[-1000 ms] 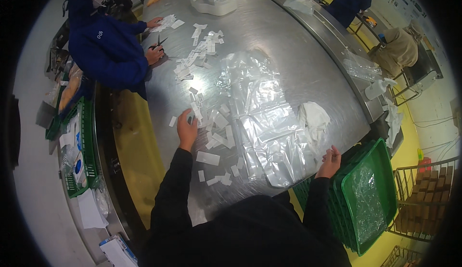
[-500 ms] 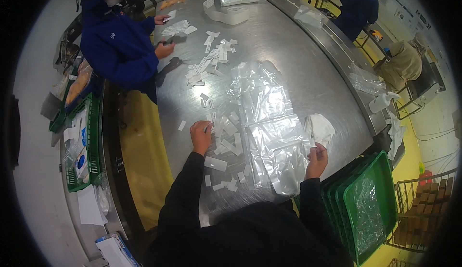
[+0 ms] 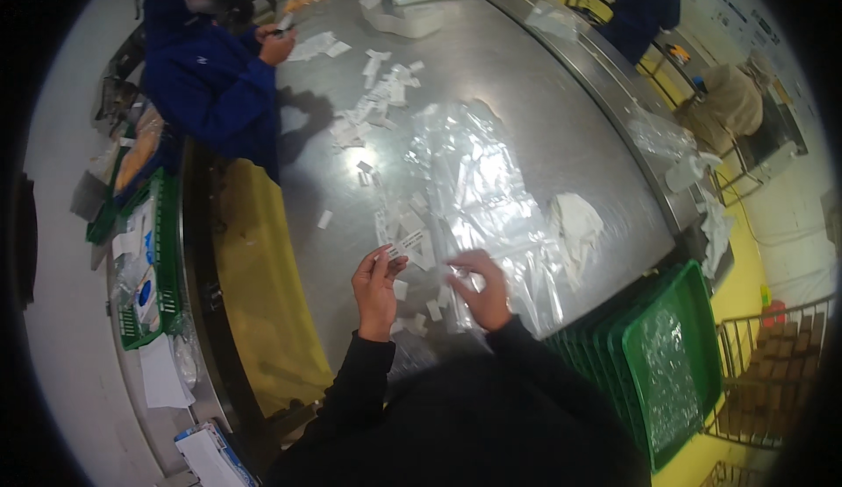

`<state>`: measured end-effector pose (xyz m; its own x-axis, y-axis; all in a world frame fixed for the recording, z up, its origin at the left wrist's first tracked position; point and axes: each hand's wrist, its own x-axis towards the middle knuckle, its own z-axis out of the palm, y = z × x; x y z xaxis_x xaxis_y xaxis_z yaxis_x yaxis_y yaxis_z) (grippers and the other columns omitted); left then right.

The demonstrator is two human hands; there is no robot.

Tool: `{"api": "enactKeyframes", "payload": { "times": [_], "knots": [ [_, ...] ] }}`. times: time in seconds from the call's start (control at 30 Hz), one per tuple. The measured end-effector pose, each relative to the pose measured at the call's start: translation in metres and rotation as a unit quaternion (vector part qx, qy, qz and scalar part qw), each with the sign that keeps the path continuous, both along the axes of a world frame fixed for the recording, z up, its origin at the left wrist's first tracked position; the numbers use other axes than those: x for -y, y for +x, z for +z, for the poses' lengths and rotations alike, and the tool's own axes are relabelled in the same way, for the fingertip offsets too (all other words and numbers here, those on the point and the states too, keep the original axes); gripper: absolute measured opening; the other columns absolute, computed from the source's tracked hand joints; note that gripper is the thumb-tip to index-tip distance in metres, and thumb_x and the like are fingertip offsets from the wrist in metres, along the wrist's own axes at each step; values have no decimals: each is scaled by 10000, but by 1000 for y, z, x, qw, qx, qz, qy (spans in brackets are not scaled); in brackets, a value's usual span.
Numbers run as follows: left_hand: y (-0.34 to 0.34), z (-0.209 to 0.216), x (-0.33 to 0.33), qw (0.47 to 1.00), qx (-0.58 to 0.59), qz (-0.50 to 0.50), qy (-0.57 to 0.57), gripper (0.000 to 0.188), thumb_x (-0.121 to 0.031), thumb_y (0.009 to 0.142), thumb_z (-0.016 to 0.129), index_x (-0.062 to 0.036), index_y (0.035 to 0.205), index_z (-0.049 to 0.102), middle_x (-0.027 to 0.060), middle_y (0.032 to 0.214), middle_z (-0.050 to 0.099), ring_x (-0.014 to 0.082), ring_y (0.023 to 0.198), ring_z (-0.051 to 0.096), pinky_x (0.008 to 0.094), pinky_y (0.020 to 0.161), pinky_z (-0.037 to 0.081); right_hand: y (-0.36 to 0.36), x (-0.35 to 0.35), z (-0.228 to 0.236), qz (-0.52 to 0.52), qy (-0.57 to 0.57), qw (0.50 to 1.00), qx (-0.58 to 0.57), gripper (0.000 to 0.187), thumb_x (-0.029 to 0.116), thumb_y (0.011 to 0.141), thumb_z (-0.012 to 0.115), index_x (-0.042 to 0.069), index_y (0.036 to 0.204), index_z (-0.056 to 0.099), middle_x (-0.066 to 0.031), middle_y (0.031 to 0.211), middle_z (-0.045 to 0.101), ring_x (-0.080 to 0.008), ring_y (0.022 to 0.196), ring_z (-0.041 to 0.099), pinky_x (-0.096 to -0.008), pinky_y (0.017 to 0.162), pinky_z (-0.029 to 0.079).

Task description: The person stands at a stainless steel table in a production facility, repeatedly picking up small white labels and applying them to clear plastic bags. The person handles the labels one at a time, peeling them and smoothing them onto the bags, while other workers perform similar tasks in the background.

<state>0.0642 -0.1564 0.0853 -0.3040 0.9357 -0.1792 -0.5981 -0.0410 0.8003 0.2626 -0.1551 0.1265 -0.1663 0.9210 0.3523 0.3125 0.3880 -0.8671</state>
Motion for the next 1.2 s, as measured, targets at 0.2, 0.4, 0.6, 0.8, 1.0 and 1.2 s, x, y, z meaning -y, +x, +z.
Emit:
{"api": "enactKeyframes", "payload": {
  "times": [0.2,0.4,0.6,0.8,1.0,1.2],
  "knots": [
    [43,1,43,997,-67,-16,-23,209,-107,968,583,42,1097,654,106,992,691,150,887,659,285,796,537,-41,7,-21,-60,-71,994,-62,220,53,789,745,23,1000,691,-96,977,663,-174,837,629,-291,711,501],
    [45,-28,58,989,-134,-35,42,222,-102,966,568,56,1097,653,110,1006,693,152,894,663,295,807,533,-17,12,-53,38,-223,966,-122,167,45,884,666,-92,979,668,-140,915,695,-184,827,678,-295,778,548],
    [30,-16,71,973,-193,-111,58,182,-58,936,577,57,1055,652,151,959,694,171,869,684,297,772,552,6,24,-50,69,-314,940,-113,188,113,924,609,-70,943,649,-74,828,622,-133,776,569,-293,780,499],
    [41,-18,82,967,-249,-55,24,132,-52,887,627,58,955,654,136,848,702,164,770,682,280,685,531,6,22,-54,114,-317,940,-60,145,65,895,647,-64,963,654,-78,839,649,-130,775,590,-270,750,486],
    [46,-14,78,981,-164,-94,40,99,-39,870,652,53,906,655,106,799,688,142,748,671,262,654,517,7,25,-28,103,-255,960,60,158,69,851,684,-75,915,691,-94,847,693,-129,777,623,-255,745,476],
    [35,-13,69,969,-117,-215,23,134,-3,915,616,55,1036,627,127,917,682,161,789,682,263,696,559,24,18,-27,140,-279,950,12,139,98,854,688,-28,896,732,-85,833,711,-122,776,636,-263,730,493]
  ]
}}
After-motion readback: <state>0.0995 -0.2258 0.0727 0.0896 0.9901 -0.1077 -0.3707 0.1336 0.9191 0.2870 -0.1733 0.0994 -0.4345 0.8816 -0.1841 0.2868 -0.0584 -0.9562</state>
